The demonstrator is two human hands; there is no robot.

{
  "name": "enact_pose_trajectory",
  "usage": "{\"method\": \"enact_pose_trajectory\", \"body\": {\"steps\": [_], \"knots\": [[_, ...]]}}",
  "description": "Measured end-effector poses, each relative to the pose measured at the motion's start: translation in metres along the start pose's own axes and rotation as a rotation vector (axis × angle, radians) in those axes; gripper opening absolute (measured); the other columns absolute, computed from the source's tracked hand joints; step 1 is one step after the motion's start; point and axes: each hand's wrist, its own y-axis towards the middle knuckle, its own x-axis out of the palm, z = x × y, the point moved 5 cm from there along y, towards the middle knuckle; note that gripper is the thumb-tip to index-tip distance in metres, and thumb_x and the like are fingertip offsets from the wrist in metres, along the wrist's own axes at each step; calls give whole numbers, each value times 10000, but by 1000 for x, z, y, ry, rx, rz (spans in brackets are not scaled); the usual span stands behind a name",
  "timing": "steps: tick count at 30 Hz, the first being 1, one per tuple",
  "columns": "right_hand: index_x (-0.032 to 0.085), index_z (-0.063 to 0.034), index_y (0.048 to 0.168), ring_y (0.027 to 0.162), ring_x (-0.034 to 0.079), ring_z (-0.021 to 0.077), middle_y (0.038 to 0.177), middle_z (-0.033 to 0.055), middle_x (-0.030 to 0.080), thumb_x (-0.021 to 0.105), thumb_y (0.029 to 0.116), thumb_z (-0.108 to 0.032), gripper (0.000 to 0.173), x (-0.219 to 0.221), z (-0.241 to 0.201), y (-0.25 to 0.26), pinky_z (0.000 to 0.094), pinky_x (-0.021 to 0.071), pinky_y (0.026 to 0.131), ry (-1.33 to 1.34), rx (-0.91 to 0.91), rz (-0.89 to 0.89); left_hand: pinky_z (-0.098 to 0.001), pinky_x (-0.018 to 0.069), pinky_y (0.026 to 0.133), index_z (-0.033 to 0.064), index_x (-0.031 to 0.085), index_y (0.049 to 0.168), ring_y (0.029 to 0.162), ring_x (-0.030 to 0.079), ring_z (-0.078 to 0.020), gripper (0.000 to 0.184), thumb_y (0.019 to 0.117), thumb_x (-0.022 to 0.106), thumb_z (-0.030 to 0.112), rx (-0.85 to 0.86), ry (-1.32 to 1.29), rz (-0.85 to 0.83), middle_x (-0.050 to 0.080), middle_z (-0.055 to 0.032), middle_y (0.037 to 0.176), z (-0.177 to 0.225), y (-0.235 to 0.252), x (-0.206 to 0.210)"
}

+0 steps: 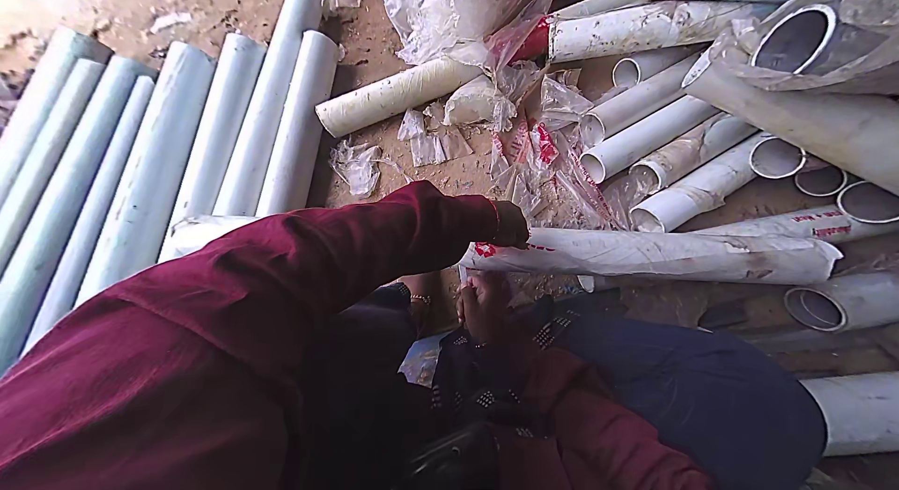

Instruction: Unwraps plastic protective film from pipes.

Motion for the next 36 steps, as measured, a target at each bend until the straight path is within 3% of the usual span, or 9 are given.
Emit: {"method": "enact_pose_trajectory", "body": {"steps": [8,11,15,18,23,25,28,31,36], "knots": [[492,96,1118,480,552,40,630,0,537,293,1109,-58,252,-23,2,-5,202,531,525,361,157,423,-603,446,993,-76,676,1184,1171,622,-448,382,1109,461,230,-28,4,-41,677,-284,1152,3,0,-3],[521,84,1051,481,576,70,622,9,555,314,1077,-42,245,-17,8,6,230,551,517,369,99,322,-592,450,994,-72,683,1168,1166,626,-434,369,1105,469,221,-14,-15,-56,680,-275,1146,2,2,-2],[538,78,957,441,532,34,569,-20,526,367,1055,5,210,-2,3,-1,197,515,473,330,103,91,-563,500,803,29,761,974,914,687,-356,365,1071,528,292,129,33,102,720,-171,910,-28,34,28],[550,69,1014,476,534,15,572,-49,529,360,1070,-25,219,18,-5,-24,202,510,521,253,143,-107,-596,483,916,-16,722,1101,1074,662,-408,380,1102,471,270,27,84,-53,704,-231,1061,-8,16,7],[514,127,1109,503,585,58,643,28,562,323,1096,-46,258,-15,-1,-6,228,560,546,240,143,263,-629,487,933,-2,671,1240,1115,660,-437,455,1063,548,399,-22,19,111,697,-257,1131,-13,-4,8],[514,121,1129,509,582,73,651,42,557,323,1111,-64,267,-23,2,0,237,557,559,244,206,310,-618,492,948,52,561,1408,1155,617,-443,582,988,672,440,-52,-39,152,582,-256,1323,-25,-2,24],[537,125,1123,502,584,78,650,48,572,368,1101,-45,241,-22,6,3,241,561,556,241,206,331,-614,537,857,81,574,1415,1061,642,-468,439,1008,668,215,-83,-70,215,478,-260,1451,-34,4,51],[544,122,1117,504,583,62,633,28,570,368,1100,-50,247,-19,1,2,234,557,563,214,159,334,-579,554,834,12,625,1302,1005,661,-449,331,973,616,-23,-53,-28,202,516,-270,1377,-31,4,48],[538,130,1131,500,578,71,635,37,575,350,1105,-48,260,-22,1,7,242,549,555,153,149,315,-609,494,953,-43,603,1308,1141,631,-476,291,1037,569,56,-8,-71,187,625,-296,1235,-37,8,35]]}}
